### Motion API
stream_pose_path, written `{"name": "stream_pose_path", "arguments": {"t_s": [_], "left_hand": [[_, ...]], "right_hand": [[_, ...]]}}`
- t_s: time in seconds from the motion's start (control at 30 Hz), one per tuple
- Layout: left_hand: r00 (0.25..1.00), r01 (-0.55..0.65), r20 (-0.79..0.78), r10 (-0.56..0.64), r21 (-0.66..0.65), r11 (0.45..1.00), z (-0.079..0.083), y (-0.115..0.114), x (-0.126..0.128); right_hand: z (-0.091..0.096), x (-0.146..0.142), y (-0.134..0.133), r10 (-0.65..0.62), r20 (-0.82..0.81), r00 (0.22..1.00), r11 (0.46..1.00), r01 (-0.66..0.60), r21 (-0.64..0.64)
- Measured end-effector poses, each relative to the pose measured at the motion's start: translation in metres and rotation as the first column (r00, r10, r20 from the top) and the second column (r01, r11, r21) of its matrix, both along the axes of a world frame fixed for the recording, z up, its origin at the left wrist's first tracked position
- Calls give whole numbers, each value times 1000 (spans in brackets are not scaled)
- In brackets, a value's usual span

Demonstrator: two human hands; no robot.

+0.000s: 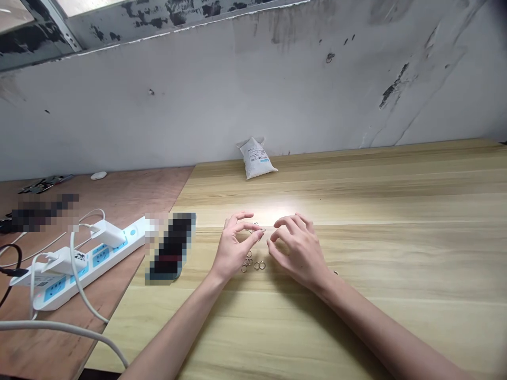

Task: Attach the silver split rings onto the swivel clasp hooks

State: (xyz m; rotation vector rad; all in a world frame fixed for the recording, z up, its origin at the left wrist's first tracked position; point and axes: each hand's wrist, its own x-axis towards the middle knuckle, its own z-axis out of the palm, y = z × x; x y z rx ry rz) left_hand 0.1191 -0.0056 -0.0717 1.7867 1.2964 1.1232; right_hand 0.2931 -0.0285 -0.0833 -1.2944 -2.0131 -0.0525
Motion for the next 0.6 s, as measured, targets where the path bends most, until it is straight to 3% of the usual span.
{"name": "stream_pose_path", "arguments": {"t_s": [0.27,0.6], "left_hand": [[995,56,84,-50,-65,996,1,-3,1],[999,53,4,-53,26,998,1,-5,3]], "right_hand": [[-3,-7,0,-7,-23,1000,1000,7,-29],[-8,-3,6,29,-17,999,1000,-30,-3]]}}
